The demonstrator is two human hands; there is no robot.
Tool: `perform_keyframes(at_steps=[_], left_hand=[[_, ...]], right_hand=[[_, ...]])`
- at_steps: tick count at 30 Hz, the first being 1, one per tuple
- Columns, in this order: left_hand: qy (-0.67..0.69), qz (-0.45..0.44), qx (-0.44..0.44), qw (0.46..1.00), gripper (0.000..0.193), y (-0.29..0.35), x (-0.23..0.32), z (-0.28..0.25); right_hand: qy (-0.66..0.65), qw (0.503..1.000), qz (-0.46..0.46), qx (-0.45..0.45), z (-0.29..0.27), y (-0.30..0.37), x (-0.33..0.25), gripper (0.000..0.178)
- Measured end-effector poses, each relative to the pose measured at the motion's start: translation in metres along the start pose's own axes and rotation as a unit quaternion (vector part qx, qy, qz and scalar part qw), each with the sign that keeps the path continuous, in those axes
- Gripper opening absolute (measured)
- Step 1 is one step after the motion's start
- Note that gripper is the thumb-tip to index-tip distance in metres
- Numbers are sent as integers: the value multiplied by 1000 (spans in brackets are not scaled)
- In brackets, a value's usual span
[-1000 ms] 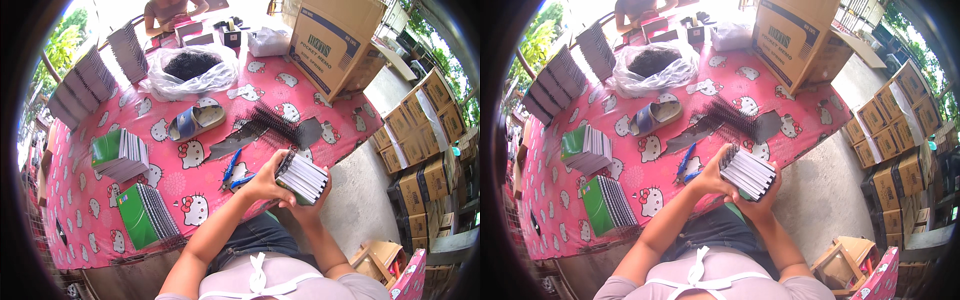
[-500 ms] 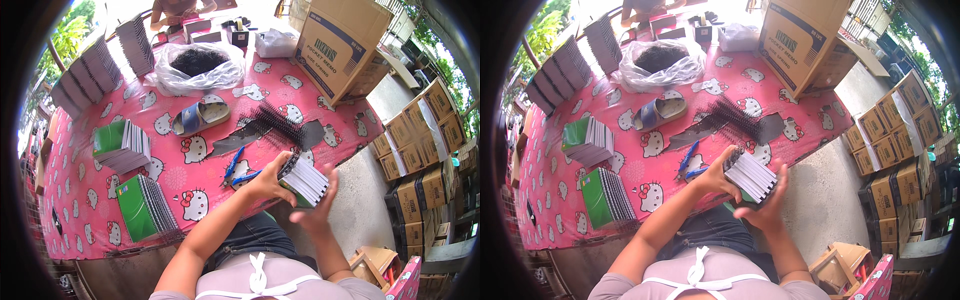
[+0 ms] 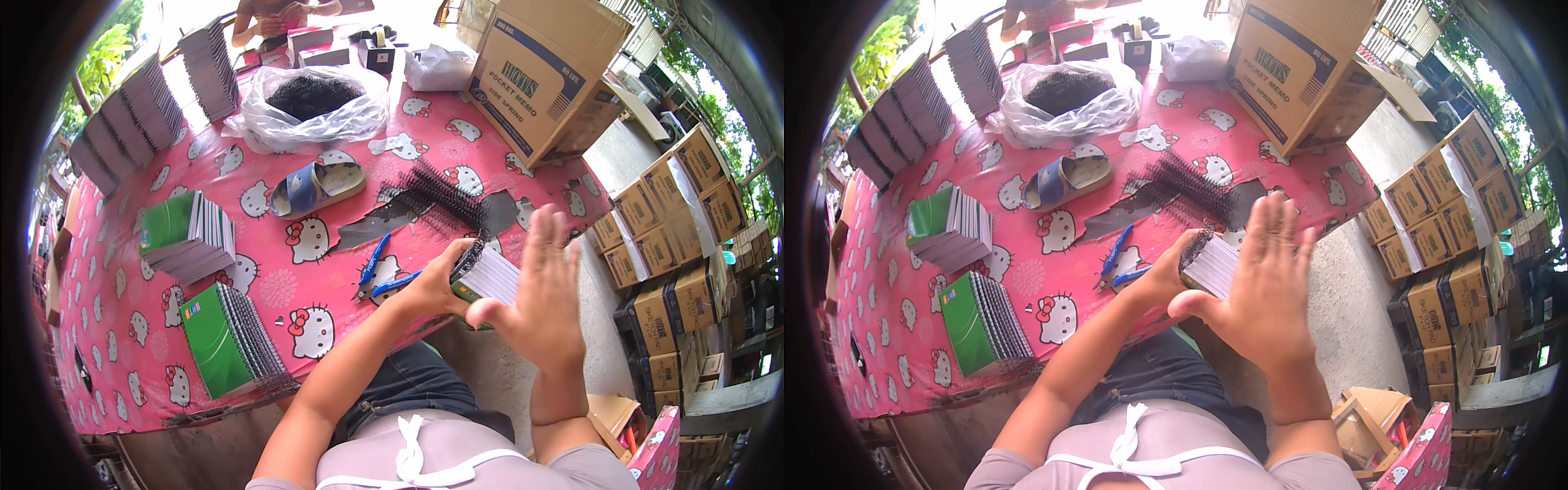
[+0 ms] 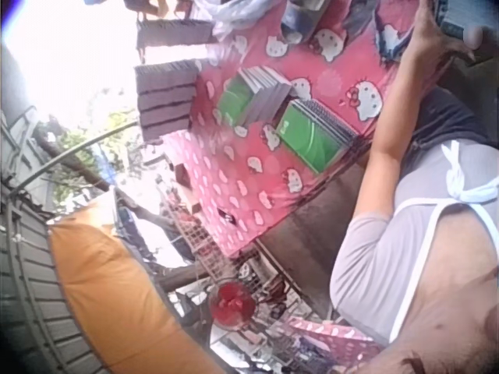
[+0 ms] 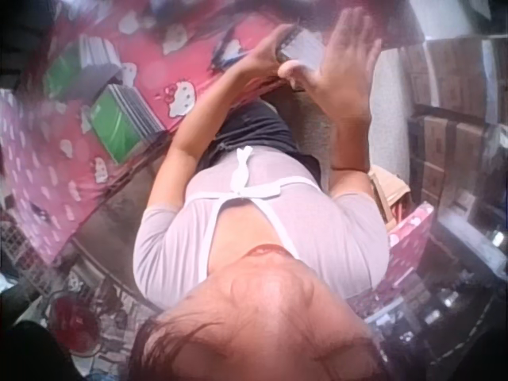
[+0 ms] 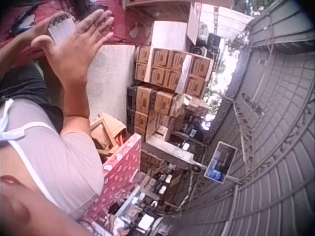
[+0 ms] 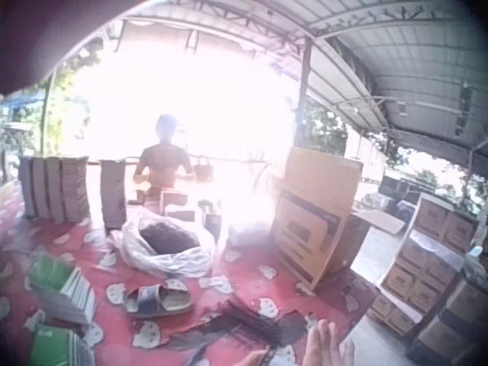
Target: The person assembles notebooks by hand, placing paper sheets into green covers and then sliding plastic spiral bindings through the pre-punched holes.
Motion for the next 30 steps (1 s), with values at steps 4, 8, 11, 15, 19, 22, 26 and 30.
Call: perform_keyframes(at_steps=[4,8,11,15,19,22,26,30], left_hand=[[-33,-26,2,999,100,-6,-1,8],[-47,-15,-6,999,103,5,7,-11],[-20,24,-20,999,105,0,9,1],[-8,74,-22,997,102,-2,0,7],[34,30,49,998,98,16,36,0],[-81,56,180,979,93,45,127,-13],[-148,-6,267,952,91,109,202,-85],[-156,-68,379,909,84,167,244,-167]], right_hand=[[21,996,-6,-83,42,6,-5,136],[-260,965,21,31,19,11,22,133],[-445,882,121,101,39,47,55,132],[-409,908,82,44,121,97,60,112],[-498,853,154,39,115,86,44,83],[-616,773,134,72,42,49,1,68],[-809,571,100,-97,13,1,-102,67],[-833,517,31,-194,14,-31,-206,72]])
Point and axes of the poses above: each hand's wrist, its own y-axis away from the middle knuckle, its own z-axis out of the palm, x = y × z, the point moved 6 cm from there along -y, towards the middle knuckle, and after that the axes turned 13 degrees about x, right-handed, at the moved point
